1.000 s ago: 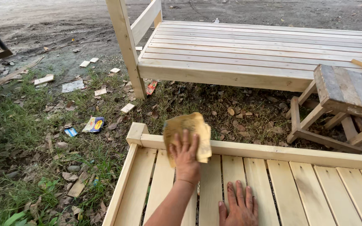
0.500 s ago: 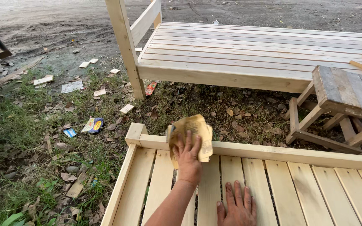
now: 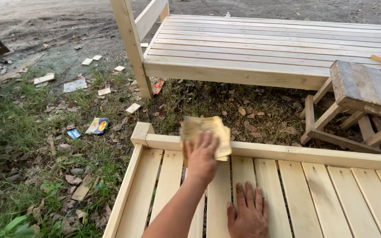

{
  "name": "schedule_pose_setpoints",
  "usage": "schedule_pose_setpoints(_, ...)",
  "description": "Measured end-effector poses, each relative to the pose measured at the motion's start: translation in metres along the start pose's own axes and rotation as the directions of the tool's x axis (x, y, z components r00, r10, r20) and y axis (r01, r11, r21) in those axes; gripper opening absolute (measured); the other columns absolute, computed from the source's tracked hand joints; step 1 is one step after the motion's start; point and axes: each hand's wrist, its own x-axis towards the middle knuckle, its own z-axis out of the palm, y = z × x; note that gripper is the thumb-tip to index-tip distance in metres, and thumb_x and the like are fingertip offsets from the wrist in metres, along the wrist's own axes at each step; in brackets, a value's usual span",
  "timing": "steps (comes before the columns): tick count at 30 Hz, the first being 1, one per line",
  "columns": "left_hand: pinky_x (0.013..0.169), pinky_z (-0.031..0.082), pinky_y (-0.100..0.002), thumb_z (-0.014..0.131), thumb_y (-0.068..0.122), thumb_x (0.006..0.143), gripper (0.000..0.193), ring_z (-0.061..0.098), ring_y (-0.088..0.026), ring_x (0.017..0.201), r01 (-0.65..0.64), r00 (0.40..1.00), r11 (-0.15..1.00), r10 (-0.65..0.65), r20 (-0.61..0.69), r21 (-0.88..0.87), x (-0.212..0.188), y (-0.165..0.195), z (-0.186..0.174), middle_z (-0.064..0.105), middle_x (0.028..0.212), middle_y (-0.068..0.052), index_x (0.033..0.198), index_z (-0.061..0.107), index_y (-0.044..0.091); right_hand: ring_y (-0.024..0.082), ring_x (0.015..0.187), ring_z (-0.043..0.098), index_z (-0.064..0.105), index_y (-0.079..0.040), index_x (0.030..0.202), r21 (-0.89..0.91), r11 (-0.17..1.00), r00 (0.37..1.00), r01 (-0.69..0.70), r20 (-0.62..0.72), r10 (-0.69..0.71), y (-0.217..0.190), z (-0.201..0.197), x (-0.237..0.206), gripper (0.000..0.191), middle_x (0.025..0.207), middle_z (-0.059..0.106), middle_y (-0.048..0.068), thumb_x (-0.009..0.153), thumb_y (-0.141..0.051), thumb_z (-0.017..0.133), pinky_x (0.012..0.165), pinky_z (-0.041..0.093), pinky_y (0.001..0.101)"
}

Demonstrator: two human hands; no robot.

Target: The person sands the slats and rails of a wooden bench frame with sandpaper, rubbing the paper back and forth across the wood surface while steadying the frame with the other hand. They swap to a fresh sheet of sandpaper from a box and continue sanding different sections of the bench.

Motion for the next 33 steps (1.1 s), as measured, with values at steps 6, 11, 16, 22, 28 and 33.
schedule_pose_setpoints(6,0.126,0.002,-0.052,0.059,0.013,0.093,0.057,0.029,-0.017,0.151,-0.041,0.99,0.979,0.014,0.137,0.199,0.012,-0.091,-0.079,0.041,0.162,0.009,0.143,0.058,0.041,0.026,0.154,0.007,0.017,-0.034,0.164,-0.057,0.998,0.986,-0.021,0.165,0.03,-0.007,-0.024,0.0,0.073,0.173,0.01,-0.004,0.096,-0.056,0.035,0.124,0.007,0.0451)
schedule_pose_setpoints(11,0.12,0.009,-0.05,0.049,0.015,0.095,0.061,0.017,-0.019,0.155,0.269,0.95,0.926,-0.299,0.084,0.264,0.018,-0.177,-0.126,0.024,0.168,0.006,0.147,0.05,0.047,0.027,0.155,0.004,0.015,-0.031,0.165,-0.112,0.993,0.971,-0.024,0.235,0.05,-0.008,-0.033,0.0,0.074,0.174,0.007,-0.002,0.098,-0.056,0.034,0.125,0.006,0.0464)
schedule_pose_setpoints(16,0.125,-0.005,-0.055,0.051,0.031,0.098,0.047,0.017,-0.021,0.154,0.192,0.96,0.938,-0.241,0.146,0.288,0.027,-0.091,-0.062,0.026,0.165,0.006,0.144,0.05,0.04,0.032,0.157,0.004,0.015,-0.029,0.163,-0.048,0.999,0.977,-0.009,0.211,0.019,-0.007,-0.034,0.001,0.073,0.172,0.007,0.001,0.098,-0.055,0.034,0.122,0.005,0.0485)
schedule_pose_setpoints(22,0.124,-0.009,-0.06,0.051,0.017,0.097,0.051,0.017,-0.025,0.156,-0.179,0.96,0.984,0.17,0.221,0.02,0.007,0.135,0.03,0.031,0.165,0.001,0.145,0.053,0.037,0.033,0.156,0.001,0.014,-0.024,0.164,0.076,0.997,0.968,0.026,0.246,-0.044,0.008,-0.038,0.002,0.084,0.171,0.006,0.005,0.094,-0.059,0.042,0.12,0.004,0.0477)
schedule_pose_setpoints(28,0.126,-0.014,-0.054,0.062,0.034,0.092,0.075,0.003,-0.018,0.161,-0.196,0.816,0.975,0.105,0.568,0.101,-0.003,0.093,0.01,0.012,0.173,0.007,0.159,0.029,0.042,0.036,0.157,0.01,0.024,-0.022,0.161,0.113,0.99,0.988,0.08,0.119,-0.093,0.024,-0.01,-0.002,0.072,0.17,0.017,0.008,0.098,-0.046,0.049,0.122,0.009,0.0505)
schedule_pose_setpoints(33,0.123,-0.003,-0.049,0.061,0.02,0.088,0.051,0.028,-0.017,0.152,0.048,0.999,0.995,-0.047,-0.012,0.092,-0.01,-0.024,-0.046,0.044,0.158,0.006,0.137,0.061,0.035,0.032,0.153,0.024,0.035,-0.023,0.156,0.212,0.925,0.943,0.316,-0.172,-0.283,0.109,0.01,0.0,0.064,0.165,0.031,0.007,0.096,-0.042,0.048,0.122,0.018,0.0484)
